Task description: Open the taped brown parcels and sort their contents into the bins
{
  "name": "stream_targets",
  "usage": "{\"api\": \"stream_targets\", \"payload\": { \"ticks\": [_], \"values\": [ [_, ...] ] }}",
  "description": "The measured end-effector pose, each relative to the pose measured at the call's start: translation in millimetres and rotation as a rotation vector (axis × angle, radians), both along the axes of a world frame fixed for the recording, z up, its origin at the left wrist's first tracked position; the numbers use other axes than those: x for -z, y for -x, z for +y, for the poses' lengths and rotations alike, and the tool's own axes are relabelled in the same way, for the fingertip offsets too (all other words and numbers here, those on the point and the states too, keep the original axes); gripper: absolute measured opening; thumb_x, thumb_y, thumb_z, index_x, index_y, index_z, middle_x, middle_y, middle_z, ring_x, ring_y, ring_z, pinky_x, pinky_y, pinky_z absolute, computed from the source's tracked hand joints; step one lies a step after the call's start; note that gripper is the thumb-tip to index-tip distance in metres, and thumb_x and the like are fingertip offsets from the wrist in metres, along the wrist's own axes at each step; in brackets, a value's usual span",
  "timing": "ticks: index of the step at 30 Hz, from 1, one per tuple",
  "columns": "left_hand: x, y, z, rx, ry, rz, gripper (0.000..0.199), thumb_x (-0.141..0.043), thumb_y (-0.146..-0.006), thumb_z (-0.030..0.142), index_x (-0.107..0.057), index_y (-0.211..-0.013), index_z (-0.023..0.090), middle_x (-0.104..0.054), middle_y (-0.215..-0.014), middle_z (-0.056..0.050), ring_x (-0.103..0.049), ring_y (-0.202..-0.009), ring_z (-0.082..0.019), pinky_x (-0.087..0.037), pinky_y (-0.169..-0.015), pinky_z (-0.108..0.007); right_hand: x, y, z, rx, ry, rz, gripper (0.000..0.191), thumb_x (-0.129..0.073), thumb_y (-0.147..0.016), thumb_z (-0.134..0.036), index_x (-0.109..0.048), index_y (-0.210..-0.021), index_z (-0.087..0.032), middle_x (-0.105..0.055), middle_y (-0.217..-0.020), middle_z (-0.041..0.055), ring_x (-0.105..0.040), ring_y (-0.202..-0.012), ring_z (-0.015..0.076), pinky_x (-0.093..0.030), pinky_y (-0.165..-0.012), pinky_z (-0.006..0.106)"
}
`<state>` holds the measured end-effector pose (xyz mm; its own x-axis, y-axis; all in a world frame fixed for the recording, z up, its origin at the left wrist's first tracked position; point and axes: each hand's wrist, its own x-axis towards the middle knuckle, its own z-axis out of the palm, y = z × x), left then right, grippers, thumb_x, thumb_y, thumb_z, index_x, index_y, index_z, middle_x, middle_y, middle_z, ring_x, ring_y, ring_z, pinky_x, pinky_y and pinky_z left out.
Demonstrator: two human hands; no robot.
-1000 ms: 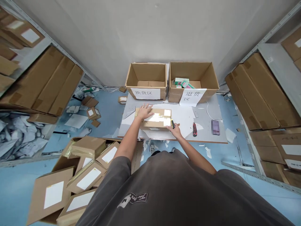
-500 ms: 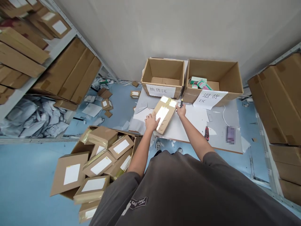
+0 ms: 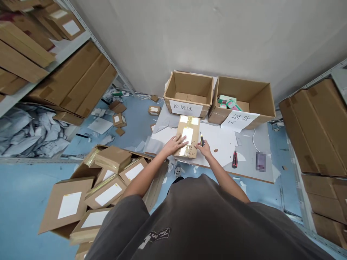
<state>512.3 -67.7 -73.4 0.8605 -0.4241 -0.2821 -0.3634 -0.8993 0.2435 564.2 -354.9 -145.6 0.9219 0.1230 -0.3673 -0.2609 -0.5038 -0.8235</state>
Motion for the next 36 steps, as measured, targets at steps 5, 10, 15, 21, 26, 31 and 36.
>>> {"api": "stream_targets", "payload": {
  "ticks": [5,10,15,21,26,31,36],
  "values": [
    [0.8,-3.8,-23.2,0.167,-0.019,0.025,0.084,-0.072,-0.09,0.021,-0.046,-0.169,0.033,-0.031,-0.184,-0.009,-0.015,-0.173,-0.035,-0.024,-0.135,-0.056,-10.5,-22.3,23.0,0.047,0.06,0.015,0.041,-0.078,-0.077,-0.033,-0.046,-0.101,-0.03,-0.08,-0.111,0.0018,-0.077,-0.103,0.0241,-0.056,-0.093,0.036],
    [11.8,4.1,-60.8,0.047,-0.025,-0.035,0.096,-0.08,-0.089,0.037,-0.037,-0.172,0.02,-0.032,-0.181,-0.022,-0.026,-0.169,-0.04,-0.026,-0.132,-0.052,-36.8,-89.6,52.4,-0.175,0.163,-0.085,0.036,-0.077,-0.084,-0.018,-0.054,-0.109,-0.028,-0.082,-0.11,0.0003,-0.073,-0.099,0.0205,-0.052,-0.092,0.032],
    [5.3,-12.4,-80.1,-0.135,-0.072,-0.086,0.096,-0.088,-0.082,0.038,-0.044,-0.165,0.019,-0.05,-0.164,-0.023,-0.044,-0.154,-0.041,-0.031,-0.127,-0.052,-56.2,-127.8,70.9,-0.246,0.194,-0.154,0.027,-0.078,-0.091,-0.018,-0.059,-0.109,-0.02,-0.081,-0.113,0.0049,-0.066,-0.094,0.0153,-0.049,-0.089,0.026],
    [-3.3,-42.0,-85.0,-0.11,-0.104,-0.045,0.106,-0.104,-0.062,0.038,-0.054,-0.153,0.017,-0.056,-0.153,-0.025,-0.05,-0.141,-0.043,-0.039,-0.12,-0.053,-66.2,-99.1,10.1,-0.129,0.075,-0.107,0.023,-0.055,-0.111,-0.045,-0.059,-0.107,-0.023,-0.073,-0.087,0.0031,-0.074,-0.078,0.0193,-0.057,-0.069,0.027],
    [11.6,-49.0,-95.3,-0.13,-0.116,-0.018,0.116,-0.103,-0.062,0.049,-0.049,-0.16,0.019,-0.045,-0.167,-0.027,-0.037,-0.156,-0.05,-0.029,-0.129,-0.063,-57.7,-40.8,-52.3,-0.201,-0.06,0.125,0.026,-0.057,-0.108,-0.052,-0.057,-0.109,-0.026,-0.062,-0.063,-0.0062,-0.07,-0.055,0.0178,-0.052,-0.055,0.023],
    [16.1,-53.7,-96.5,-0.1,-0.131,0.058,0.117,-0.099,-0.065,0.048,-0.045,-0.165,0.021,-0.029,-0.18,-0.024,-0.028,-0.166,-0.048,-0.03,-0.132,-0.063,-52.0,-18.9,-77.9,-0.359,0.073,0.095,0.025,-0.052,-0.112,-0.047,-0.058,-0.101,-0.025,-0.067,-0.072,-0.0044,-0.069,-0.055,0.014,-0.052,-0.059,0.022],
    [8.0,-55.1,-94.5,-0.099,-0.105,0.032,0.116,-0.105,-0.057,0.042,-0.052,-0.158,0.019,-0.04,-0.176,-0.024,-0.039,-0.162,-0.045,-0.034,-0.132,-0.054,-58.7,-30.6,-71.5,-0.537,0.277,0.012,0.026,-0.051,-0.113,-0.043,-0.06,-0.098,-0.024,-0.071,-0.083,0.0005,-0.069,-0.061,0.016,-0.05,-0.065,0.024]
  ]
}}
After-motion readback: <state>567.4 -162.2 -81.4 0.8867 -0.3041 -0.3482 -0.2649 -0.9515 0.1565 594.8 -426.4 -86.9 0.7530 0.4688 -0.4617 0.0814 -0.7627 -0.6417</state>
